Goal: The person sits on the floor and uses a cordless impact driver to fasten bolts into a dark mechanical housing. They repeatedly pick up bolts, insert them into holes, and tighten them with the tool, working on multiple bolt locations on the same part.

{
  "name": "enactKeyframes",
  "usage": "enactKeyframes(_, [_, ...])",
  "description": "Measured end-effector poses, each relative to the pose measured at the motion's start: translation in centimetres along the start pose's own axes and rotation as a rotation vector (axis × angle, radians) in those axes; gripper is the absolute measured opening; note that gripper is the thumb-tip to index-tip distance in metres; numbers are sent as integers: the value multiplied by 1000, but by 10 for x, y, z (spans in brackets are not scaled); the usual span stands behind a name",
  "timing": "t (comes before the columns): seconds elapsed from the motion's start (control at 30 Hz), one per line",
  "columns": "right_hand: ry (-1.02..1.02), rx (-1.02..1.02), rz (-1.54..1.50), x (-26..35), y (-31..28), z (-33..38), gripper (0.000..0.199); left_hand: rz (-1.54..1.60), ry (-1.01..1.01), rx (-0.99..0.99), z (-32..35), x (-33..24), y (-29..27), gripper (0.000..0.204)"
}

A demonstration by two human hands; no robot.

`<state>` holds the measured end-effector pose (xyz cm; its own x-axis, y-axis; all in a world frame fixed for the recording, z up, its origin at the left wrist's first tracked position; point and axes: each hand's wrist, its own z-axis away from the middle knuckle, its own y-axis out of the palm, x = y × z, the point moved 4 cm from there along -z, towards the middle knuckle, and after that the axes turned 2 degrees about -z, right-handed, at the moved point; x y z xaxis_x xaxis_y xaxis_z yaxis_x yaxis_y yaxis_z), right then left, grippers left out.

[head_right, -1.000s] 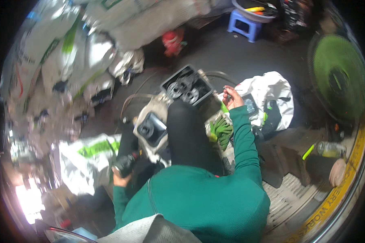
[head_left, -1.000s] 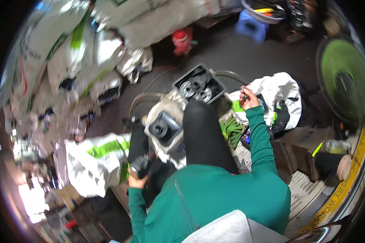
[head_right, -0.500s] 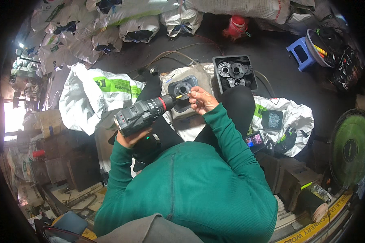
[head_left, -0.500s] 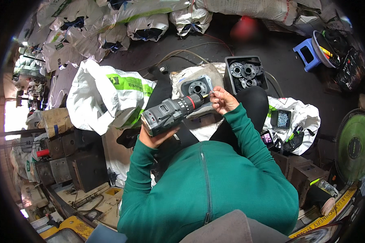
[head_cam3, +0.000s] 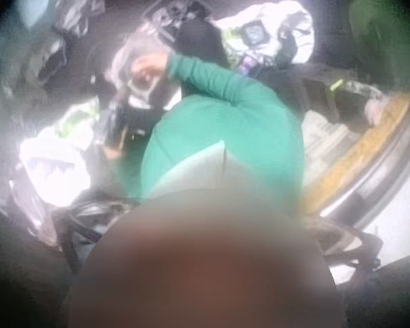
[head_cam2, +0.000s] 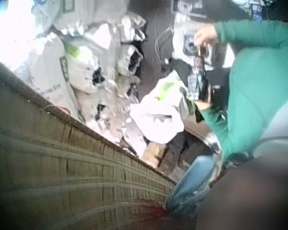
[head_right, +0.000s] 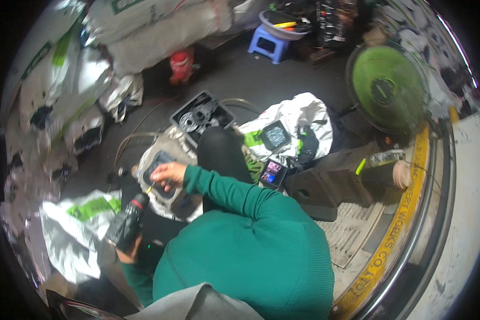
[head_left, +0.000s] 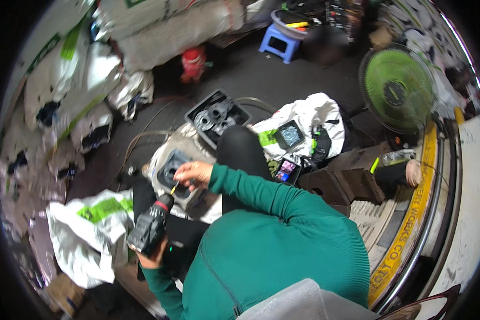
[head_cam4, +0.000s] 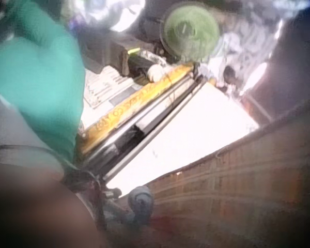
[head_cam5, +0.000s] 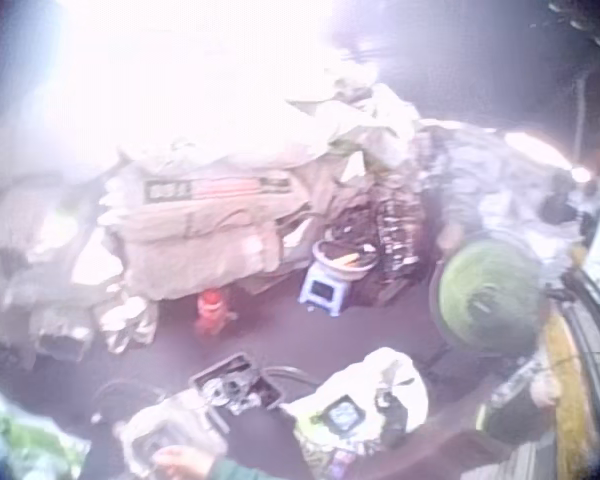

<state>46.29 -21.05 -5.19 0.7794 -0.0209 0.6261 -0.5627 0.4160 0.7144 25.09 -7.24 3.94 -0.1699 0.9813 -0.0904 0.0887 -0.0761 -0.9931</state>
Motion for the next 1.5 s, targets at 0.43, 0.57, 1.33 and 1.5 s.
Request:
enactKeyframes(0.43, [93,50,-406,-31,-26,-13,15,119,3,-86,-32,-31,-12,37])
enactKeyframes(0.57, [173,81,-533,-51,-30,-33,12,428,-101,-41,-32,-31,-9,37])
enactKeyframes(1.33, [341,-157,-458,-107,-70,-74,25,689,-481,66,-65,-3,23,43])
enactKeyframes(1.5, [155,-599,-14,-114,-122,-95,26,548,-570,140,-100,37,43,50])
